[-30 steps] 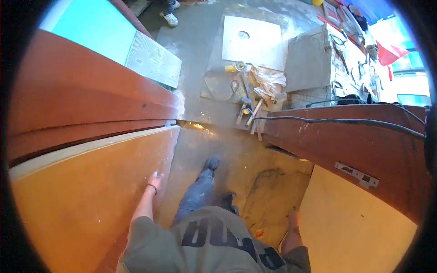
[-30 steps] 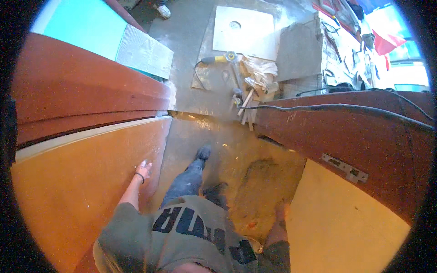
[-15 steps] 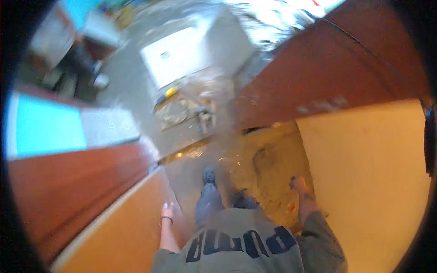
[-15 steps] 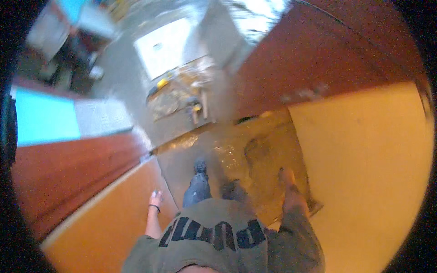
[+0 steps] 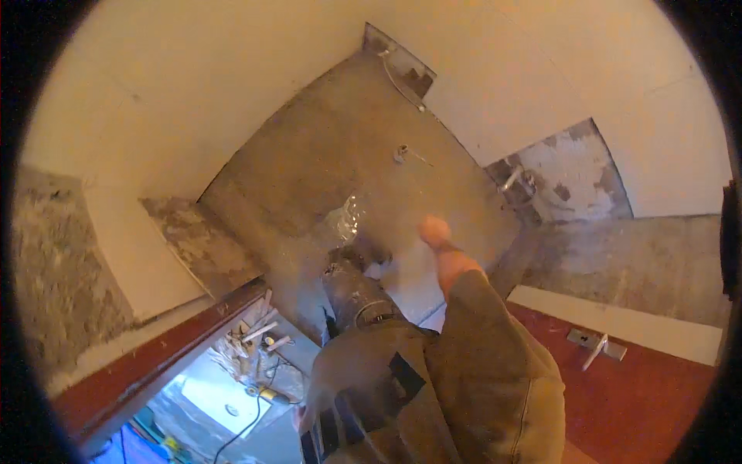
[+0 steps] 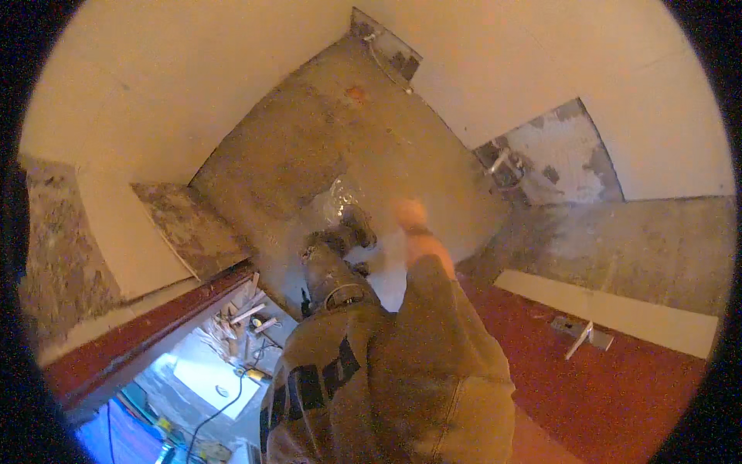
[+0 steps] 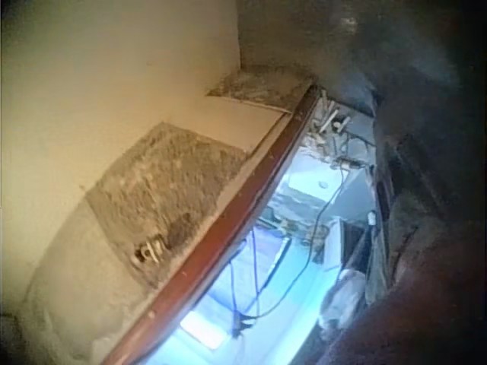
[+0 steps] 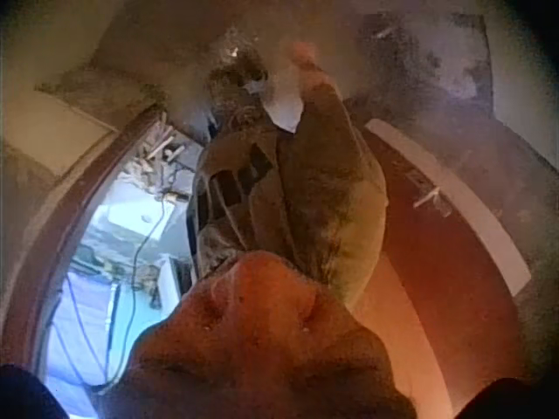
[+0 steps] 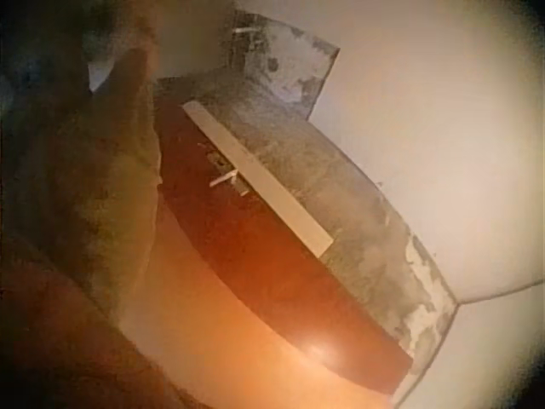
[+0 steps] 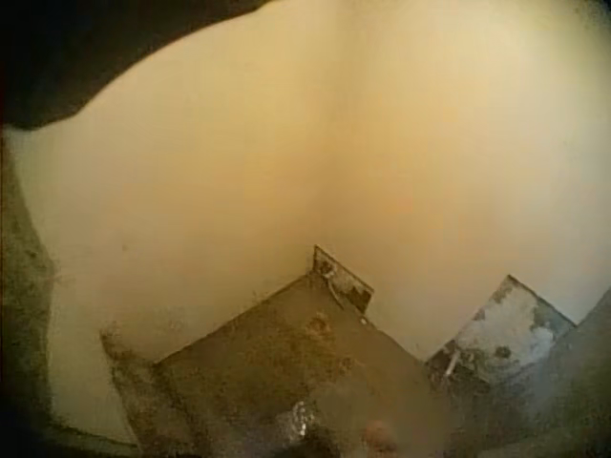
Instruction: The person picks up a white floor tile with a pre-cut center hole and uses an angle grinder to enlarge and smooth the circular opening while kneeling on the floor. Afterward, they place the modified tile onto the concrete floor to check its fit around a plumbing pipe and then apply mortar to the floor using a trowel.
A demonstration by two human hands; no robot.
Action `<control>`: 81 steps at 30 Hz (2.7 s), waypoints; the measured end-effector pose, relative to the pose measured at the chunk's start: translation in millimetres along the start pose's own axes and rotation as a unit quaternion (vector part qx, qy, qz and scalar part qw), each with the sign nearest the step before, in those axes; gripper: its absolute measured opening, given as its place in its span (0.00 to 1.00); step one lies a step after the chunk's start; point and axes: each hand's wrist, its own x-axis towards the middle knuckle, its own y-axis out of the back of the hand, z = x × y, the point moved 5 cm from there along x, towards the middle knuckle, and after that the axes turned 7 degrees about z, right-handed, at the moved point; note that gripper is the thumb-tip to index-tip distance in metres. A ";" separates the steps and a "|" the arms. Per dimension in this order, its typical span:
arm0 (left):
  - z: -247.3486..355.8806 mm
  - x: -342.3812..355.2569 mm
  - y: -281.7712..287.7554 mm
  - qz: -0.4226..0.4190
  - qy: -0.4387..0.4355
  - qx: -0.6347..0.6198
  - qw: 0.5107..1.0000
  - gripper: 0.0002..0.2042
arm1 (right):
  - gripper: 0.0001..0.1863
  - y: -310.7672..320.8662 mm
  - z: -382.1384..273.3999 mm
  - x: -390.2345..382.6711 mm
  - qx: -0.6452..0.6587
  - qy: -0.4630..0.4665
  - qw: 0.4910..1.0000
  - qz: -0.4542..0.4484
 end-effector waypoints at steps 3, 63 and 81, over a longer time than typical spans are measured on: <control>39.0 14.2 -17.6 -0.047 -0.014 0.012 0.999 0.31 | 0.14 -14.8 139.8 -64.1 -0.017 -0.074 0.997 0.022; -318.1 82.3 777.4 0.344 0.302 -0.394 0.797 0.36 | 0.19 -339.7 -1113.8 -942.9 -0.355 0.621 0.600 -0.358; -471.0 3.7 828.2 0.622 0.368 -0.473 0.504 0.34 | 0.18 -525.8 -1173.9 -1647.5 -0.439 0.805 0.240 -0.319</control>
